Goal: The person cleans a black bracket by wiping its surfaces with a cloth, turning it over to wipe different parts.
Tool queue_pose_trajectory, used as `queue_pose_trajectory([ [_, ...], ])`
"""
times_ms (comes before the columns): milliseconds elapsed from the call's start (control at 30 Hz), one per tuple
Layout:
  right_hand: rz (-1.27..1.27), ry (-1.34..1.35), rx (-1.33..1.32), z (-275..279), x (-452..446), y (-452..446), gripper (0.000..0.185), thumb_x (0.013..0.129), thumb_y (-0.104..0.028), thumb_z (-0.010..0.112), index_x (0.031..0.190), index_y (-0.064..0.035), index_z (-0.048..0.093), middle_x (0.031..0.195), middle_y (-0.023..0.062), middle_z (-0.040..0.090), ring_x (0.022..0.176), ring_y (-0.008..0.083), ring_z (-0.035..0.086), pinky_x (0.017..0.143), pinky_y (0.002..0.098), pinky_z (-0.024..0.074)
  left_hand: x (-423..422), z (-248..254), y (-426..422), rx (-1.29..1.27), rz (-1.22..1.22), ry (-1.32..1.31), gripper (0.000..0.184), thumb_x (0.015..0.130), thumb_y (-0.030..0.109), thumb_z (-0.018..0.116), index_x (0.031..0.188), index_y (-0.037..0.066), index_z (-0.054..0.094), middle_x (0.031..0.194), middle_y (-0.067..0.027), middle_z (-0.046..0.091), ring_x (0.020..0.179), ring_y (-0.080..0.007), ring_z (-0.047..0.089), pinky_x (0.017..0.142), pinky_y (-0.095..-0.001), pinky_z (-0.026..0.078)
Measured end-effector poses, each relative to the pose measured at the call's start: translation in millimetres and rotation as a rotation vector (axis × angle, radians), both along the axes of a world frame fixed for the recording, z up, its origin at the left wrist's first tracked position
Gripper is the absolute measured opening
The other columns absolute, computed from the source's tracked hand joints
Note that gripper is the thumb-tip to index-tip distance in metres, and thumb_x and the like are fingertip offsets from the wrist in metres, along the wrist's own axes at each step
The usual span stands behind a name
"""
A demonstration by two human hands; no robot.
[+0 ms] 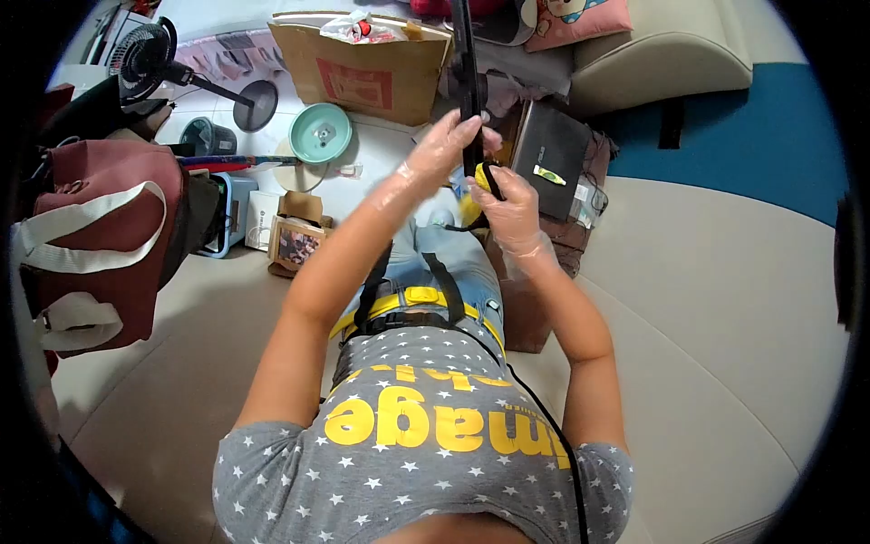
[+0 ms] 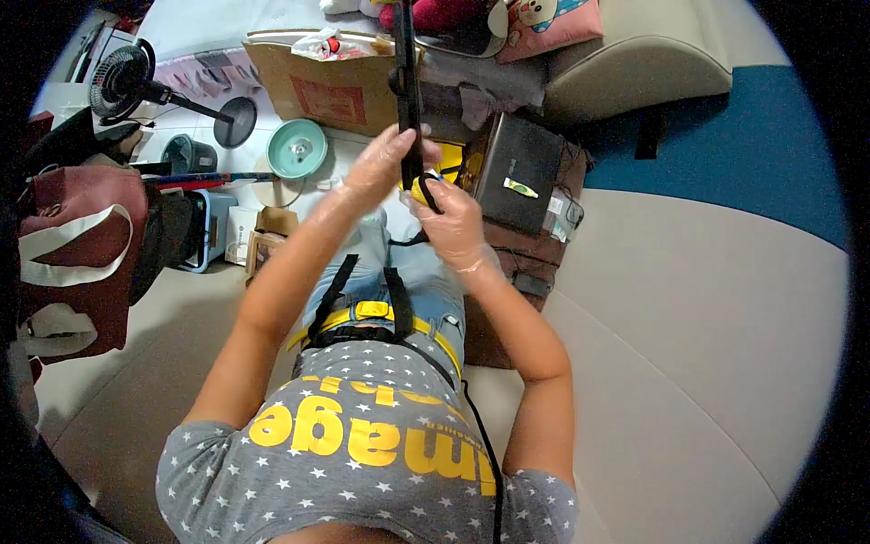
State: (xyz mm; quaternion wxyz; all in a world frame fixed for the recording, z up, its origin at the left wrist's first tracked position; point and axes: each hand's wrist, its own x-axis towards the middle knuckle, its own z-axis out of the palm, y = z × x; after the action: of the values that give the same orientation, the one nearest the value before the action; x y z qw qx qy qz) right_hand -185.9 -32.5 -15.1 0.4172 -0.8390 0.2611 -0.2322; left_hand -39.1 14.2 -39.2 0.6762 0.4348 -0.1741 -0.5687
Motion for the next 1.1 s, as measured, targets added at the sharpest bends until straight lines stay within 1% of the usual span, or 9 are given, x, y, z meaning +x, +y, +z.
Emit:
queue_pose_trajectory([
  [100, -0.054, -0.185, 0.317, -11, 10, 17, 0.020, 0.080, -0.010, 0.067, 0.096, 0.0010, 0.062, 0.084, 0.0040, 0.062, 0.075, 0.0111, 0.054, 0.069, 0.0250, 0.0449, -24, 3, -5, -0.091, 0.179, 0.507, 0.040, 0.092, 0.039, 0.047, 0.111, 0.004, 0.045, 0.107, -0.0173, 0.058, 0.095, -0.0291, 0.060, 0.087, -0.0394, 0.048],
  [267, -0.049, -0.187, 0.774, 3, 10, 22, 0.024, 0.082, -0.011, 0.066, 0.102, 0.0016, 0.061, 0.087, 0.0040, 0.062, 0.080, 0.0118, 0.053, 0.077, 0.0271, 0.0432, -11, 38, 5, 0.065, 0.061, 0.482, 0.038, 0.092, 0.026, 0.048, 0.112, -0.006, 0.047, 0.107, -0.0218, 0.059, 0.095, -0.0288, 0.061, 0.089, -0.0410, 0.048],
  [367, 0.087, -0.174, 0.416, 1, 5, 17, 0.024, 0.082, -0.014, 0.066, 0.100, -0.0003, 0.060, 0.084, 0.0058, 0.062, 0.074, 0.0160, 0.058, 0.071, 0.0279, 0.0464, 3, 17, 3, 0.215, -0.088, 0.707, 0.031, 0.093, 0.021, 0.045, 0.105, -0.007, 0.044, 0.103, -0.0245, 0.059, 0.091, -0.0322, 0.063, 0.084, -0.0420, 0.052],
  [467, 0.355, 0.033, -0.475, 10, 1, -2, 0.022, 0.075, -0.020, 0.067, 0.089, -0.0060, 0.059, 0.075, 0.0086, 0.058, 0.067, 0.0294, 0.061, 0.055, 0.0357, 0.0494, 6, 15, 5, 0.309, -0.104, 0.860, 0.031, 0.092, 0.018, 0.047, 0.107, -0.009, 0.045, 0.098, -0.0249, 0.060, 0.089, -0.0311, 0.063, 0.083, -0.0408, 0.052],
  [633, 0.391, 0.199, -0.523, 32, 2, -10, 0.024, 0.073, -0.021, 0.067, 0.091, -0.0078, 0.059, 0.072, 0.0093, 0.058, 0.066, 0.0285, 0.061, 0.057, 0.0365, 0.0497, -1, 18, 2, 0.299, 0.008, 0.763, 0.034, 0.092, 0.019, 0.048, 0.112, -0.008, 0.045, 0.098, -0.0235, 0.060, 0.087, -0.0280, 0.064, 0.082, -0.0398, 0.053],
  [767, 0.230, 0.154, -0.066, 11, 2, 4, 0.032, 0.076, -0.012, 0.066, 0.105, 0.0011, 0.060, 0.092, 0.0153, 0.064, 0.079, 0.0269, 0.064, 0.070, 0.0311, 0.0504, -9, 30, 1, 0.216, 0.105, 0.661, 0.034, 0.093, 0.023, 0.047, 0.111, -0.005, 0.046, 0.098, -0.0207, 0.060, 0.086, -0.0269, 0.064, 0.082, -0.0390, 0.052],
  [900, 0.130, -0.032, 0.585, 21, 11, 7, 0.033, 0.083, -0.023, 0.061, 0.102, 0.0033, 0.058, 0.091, 0.0078, 0.063, 0.081, 0.0152, 0.059, 0.072, 0.0285, 0.0479, -16, 21, 1, -0.033, 0.216, 0.406, 0.037, 0.095, 0.029, 0.042, 0.114, -0.003, 0.043, 0.094, -0.0180, 0.061, 0.082, -0.0262, 0.064, 0.080, -0.0360, 0.051],
  [967, -0.026, 0.007, 1.378, 23, 10, 6, 0.030, 0.083, -0.020, 0.060, 0.107, -0.0017, 0.055, 0.090, 0.0036, 0.060, 0.078, 0.0116, 0.058, 0.069, 0.0266, 0.0473, -16, 14, 0, -0.242, 0.235, -0.130, 0.036, 0.096, 0.030, 0.040, 0.113, -0.003, 0.042, 0.092, -0.0187, 0.061, 0.083, -0.0268, 0.064, 0.079, -0.0353, 0.051],
  [1100, -0.065, -0.018, 1.456, 20, 14, 8, 0.031, 0.080, -0.018, 0.059, 0.107, -0.0068, 0.049, 0.076, -0.0017, 0.052, 0.063, 0.0092, 0.051, 0.058, 0.0228, 0.0437, -13, 6, -3, -0.276, 0.226, -0.127, 0.028, 0.097, 0.023, 0.038, 0.106, -0.003, 0.040, 0.090, -0.0182, 0.061, 0.080, -0.0255, 0.065, 0.075, -0.0332, 0.053],
])
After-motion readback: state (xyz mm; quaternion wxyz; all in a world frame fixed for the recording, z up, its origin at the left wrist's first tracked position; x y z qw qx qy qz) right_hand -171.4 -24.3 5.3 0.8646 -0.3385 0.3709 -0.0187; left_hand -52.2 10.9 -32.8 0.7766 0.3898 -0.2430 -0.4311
